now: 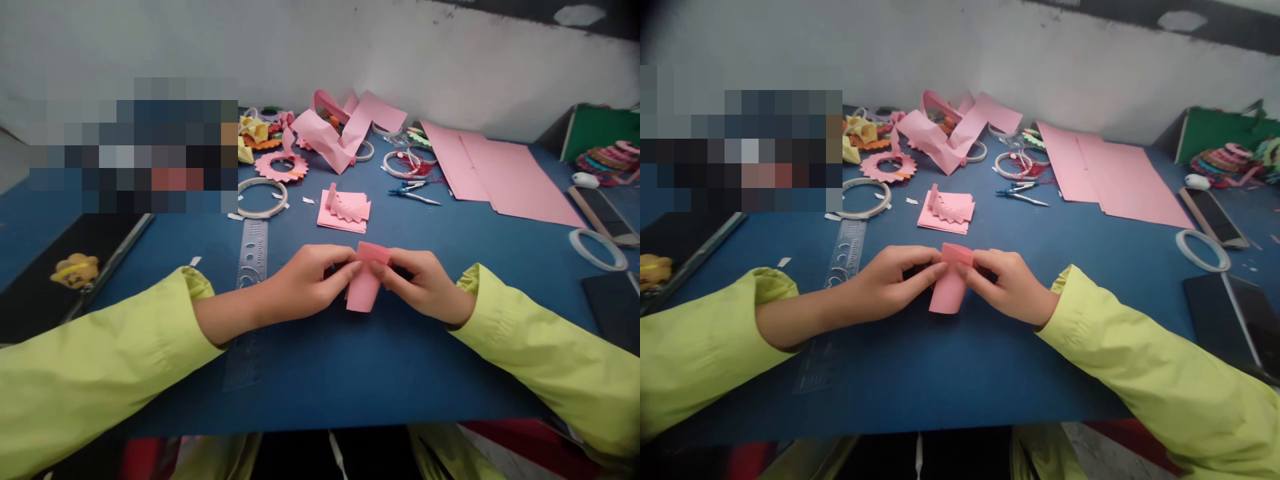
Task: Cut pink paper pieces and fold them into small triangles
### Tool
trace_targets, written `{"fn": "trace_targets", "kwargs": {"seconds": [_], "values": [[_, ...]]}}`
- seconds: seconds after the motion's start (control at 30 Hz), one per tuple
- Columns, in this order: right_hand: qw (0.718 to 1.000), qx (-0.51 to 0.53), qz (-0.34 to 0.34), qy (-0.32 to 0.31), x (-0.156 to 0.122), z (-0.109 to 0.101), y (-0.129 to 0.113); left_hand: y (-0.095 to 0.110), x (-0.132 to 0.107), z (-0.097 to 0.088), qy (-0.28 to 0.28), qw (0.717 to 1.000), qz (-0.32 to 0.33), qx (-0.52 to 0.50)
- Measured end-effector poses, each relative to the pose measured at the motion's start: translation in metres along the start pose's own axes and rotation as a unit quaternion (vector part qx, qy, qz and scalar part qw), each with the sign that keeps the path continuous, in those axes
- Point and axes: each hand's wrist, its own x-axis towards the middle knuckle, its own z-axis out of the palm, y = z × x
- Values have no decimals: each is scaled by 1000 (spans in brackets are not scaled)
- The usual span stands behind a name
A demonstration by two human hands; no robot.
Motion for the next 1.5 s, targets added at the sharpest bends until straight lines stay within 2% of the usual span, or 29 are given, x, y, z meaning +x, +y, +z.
{"fn": "trace_targets", "kwargs": {"seconds": [0.17, 0.4, 1.27, 1.4, 1.5], "values": [[999, 14, -27, -18, 0, -1, 1, 2, 0, 0, 0, 1000, 18, -11], [997, 68, 28, -17, 1, -5, -1, 3, 1, -1, -13, 999, 39, 9], [999, 41, -3, -9, -2, -1, 3, 7, 1, -1, 18, 1000, 7, -22], [999, 28, -27, -13, -1, -1, 4, 6, 3, -2, 4, 994, -37, -101], [998, 13, -51, -22, -1, -1, 4, 4, 5, -3, 8, 977, -83, -197]]}}
